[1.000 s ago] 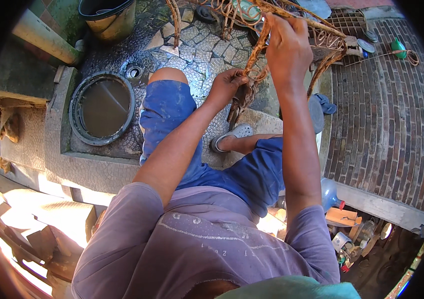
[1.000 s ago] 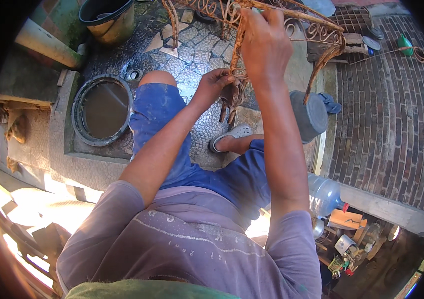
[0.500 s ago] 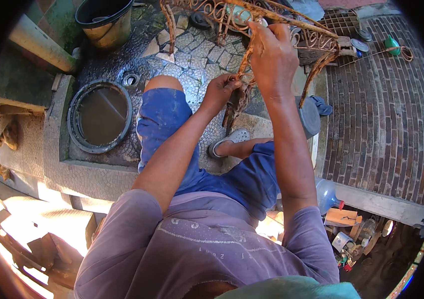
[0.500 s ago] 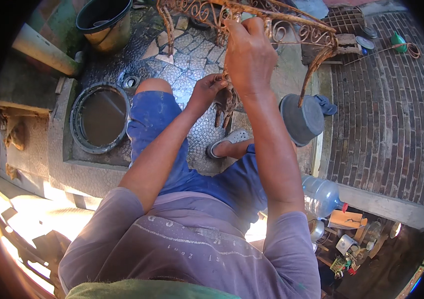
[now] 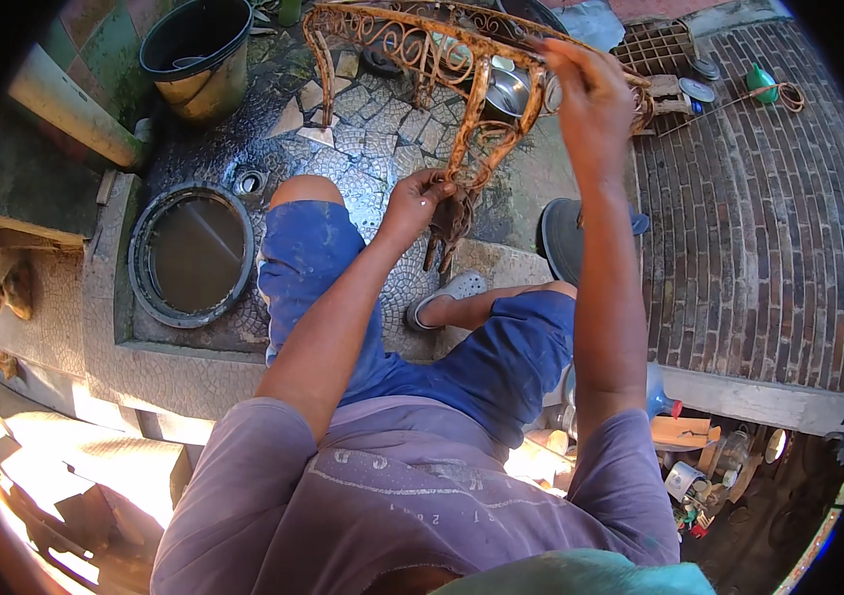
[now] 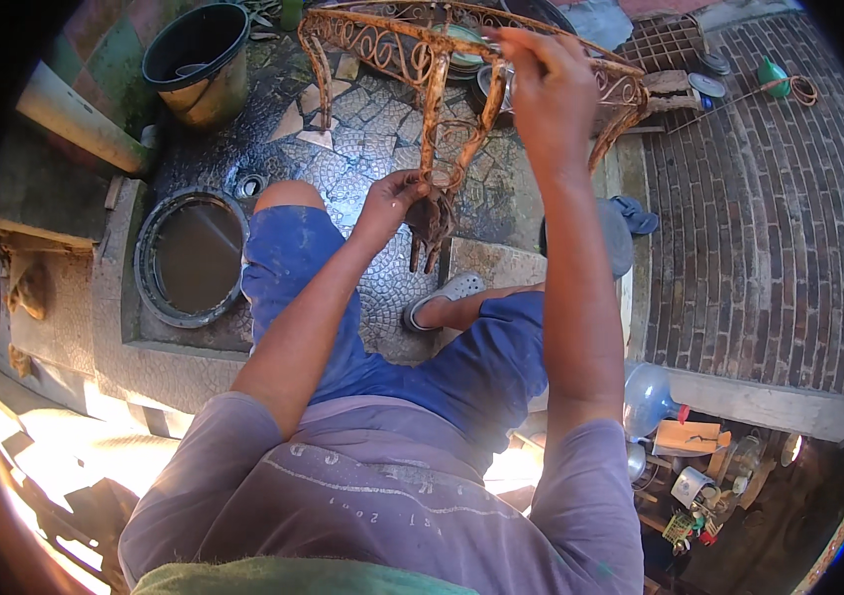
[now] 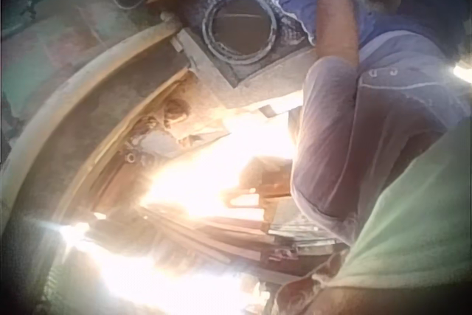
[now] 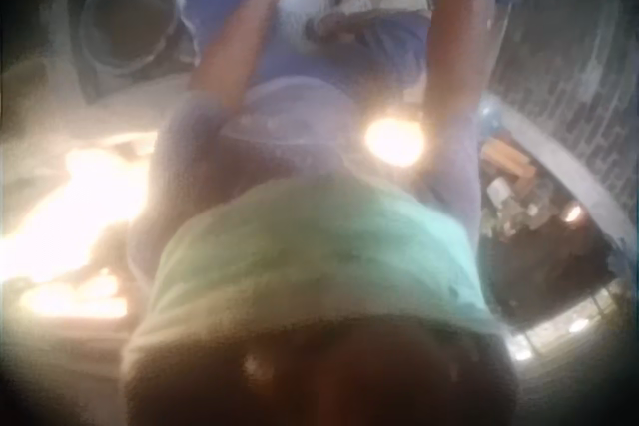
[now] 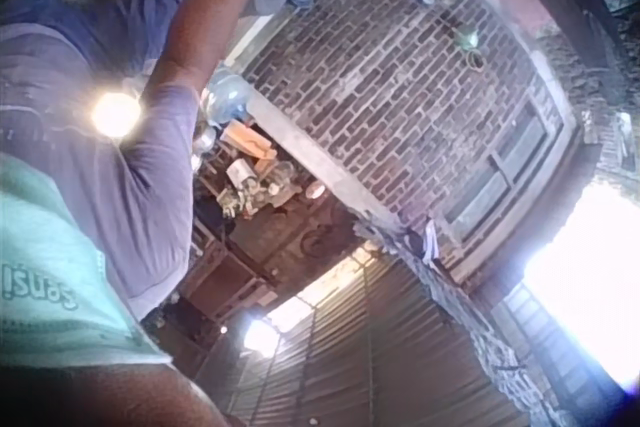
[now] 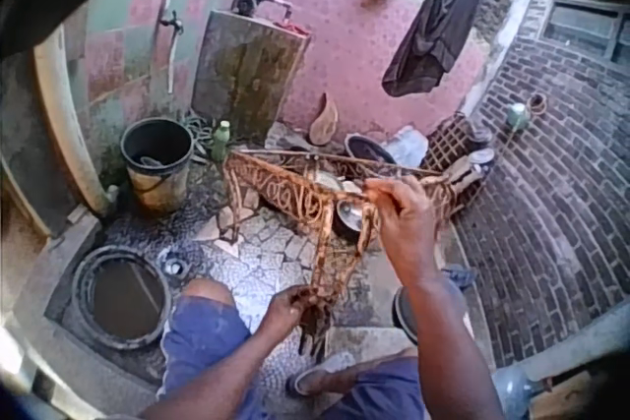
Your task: The person manipulates and connects curved wooden branches to a larger wooden frame, using their hands to weave and secure the pieces together.
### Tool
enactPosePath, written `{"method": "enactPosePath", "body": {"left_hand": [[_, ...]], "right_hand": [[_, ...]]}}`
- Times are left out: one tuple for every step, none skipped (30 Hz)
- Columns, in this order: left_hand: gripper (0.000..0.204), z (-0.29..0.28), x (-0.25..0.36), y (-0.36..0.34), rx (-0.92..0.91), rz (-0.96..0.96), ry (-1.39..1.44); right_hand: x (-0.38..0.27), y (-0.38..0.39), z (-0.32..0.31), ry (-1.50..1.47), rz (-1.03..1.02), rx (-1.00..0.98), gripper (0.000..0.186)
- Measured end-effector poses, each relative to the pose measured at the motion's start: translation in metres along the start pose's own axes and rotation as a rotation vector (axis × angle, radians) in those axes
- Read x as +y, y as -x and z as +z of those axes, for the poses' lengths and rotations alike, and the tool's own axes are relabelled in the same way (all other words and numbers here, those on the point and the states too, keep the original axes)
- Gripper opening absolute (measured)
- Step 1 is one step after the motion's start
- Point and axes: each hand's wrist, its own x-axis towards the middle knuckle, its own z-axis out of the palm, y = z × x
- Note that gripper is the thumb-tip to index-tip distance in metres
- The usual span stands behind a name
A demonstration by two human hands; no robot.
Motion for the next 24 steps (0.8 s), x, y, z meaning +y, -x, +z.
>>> {"method": "enactPosePath", "body": {"left_hand": [[0.023,0.001,0.001,0.003,0.006,0.002,0.018],[0.024,0.004,0.001,0.005,0.011,0.003,0.036],[0.024,0.003,0.003,0.006,0.023,0.006,0.053],[0.024,0.001,0.0,0.005,0.016,0.014,0.045],[0.023,-0.001,-0.003,0.004,0.007,0.022,0.037],[0.023,0.001,-0.005,0.002,-0.008,0.027,0.03],[0.023,0.002,-0.007,0.002,-0.012,0.026,0.001],[0.023,0.003,-0.008,0.002,-0.018,0.026,-0.027],[0.023,0.001,-0.01,0.003,-0.02,0.022,-0.06],[0.023,-0.001,-0.011,0.003,-0.028,0.008,-0.026],[0.023,-0.003,-0.012,0.002,-0.035,-0.006,0.008],[0.023,-0.003,-0.012,0.002,-0.046,-0.022,0.046],[0.023,-0.005,-0.011,0.002,-0.071,-0.032,0.039],[0.023,-0.002,-0.012,0.004,-0.056,-0.028,0.034],[0.023,-0.003,-0.012,0.004,-0.029,-0.014,0.027],[0.023,0.0,-0.008,0.005,-0.009,-0.005,0.025],[0.024,0.003,-0.005,0.006,-0.005,-0.007,-0.026],[0.024,0.002,-0.006,0.006,-0.003,-0.003,-0.028],[0.024,0.001,-0.007,0.005,-0.002,0.0,-0.03],[0.024,0.0,-0.008,0.004,-0.001,0.003,-0.032],[0.023,-0.001,-0.009,0.003,-0.015,-0.005,-0.008],[0.023,-0.003,-0.01,0.002,-0.029,-0.013,0.017],[0.022,-0.005,-0.012,0.003,-0.044,-0.021,0.041],[0.022,-0.004,-0.008,0.005,-0.052,-0.036,0.072]], "right_hand": [[0.001,0.002,0.007,0.066,-0.036,-0.018,0.012],[0.003,0.005,0.01,0.133,-0.071,-0.037,0.013],[0.004,0.009,0.011,0.121,-0.042,-0.013,0.013],[0.013,0.012,0.009,0.077,-0.019,0.012,0.013],[0.027,0.015,0.006,0.035,0.005,0.037,0.013],[0.032,0.016,0.004,-0.001,0.031,0.063,0.013],[0.036,0.019,0.004,-0.067,0.126,0.059,0.014],[0.04,0.021,0.003,-0.061,0.099,0.052,0.014],[0.03,0.021,0.006,-0.06,0.075,0.045,0.014],[0.019,0.021,0.008,-0.061,0.052,0.039,0.014],[0.007,0.019,0.011,-0.007,0.012,0.002,0.012],[0.004,0.019,0.012,-0.018,0.008,-0.015,0.012],[0.002,0.018,0.013,-0.03,0.003,-0.033,0.012],[0.002,0.019,0.013,-0.043,-0.002,-0.05,0.011],[0.003,0.018,0.009,-0.015,-0.04,-0.082,0.015],[0.011,0.02,0.005,-0.023,-0.029,-0.046,0.015],[0.021,0.023,0.003,-0.032,-0.019,-0.009,0.014],[0.02,0.023,0.003,-0.045,-0.009,0.026,0.014],[0.019,0.023,0.002,-0.038,-0.018,0.033,0.013],[0.017,0.023,0.005,-0.037,-0.027,0.037,0.013],[0.016,0.024,0.007,-0.031,-0.03,0.045,0.013],[0.015,0.024,0.01,-0.025,-0.033,0.053,0.013],[0.013,0.024,0.014,0.019,-0.062,0.042,0.013],[0.008,0.021,0.019,0.064,-0.088,0.031,0.013]]}}
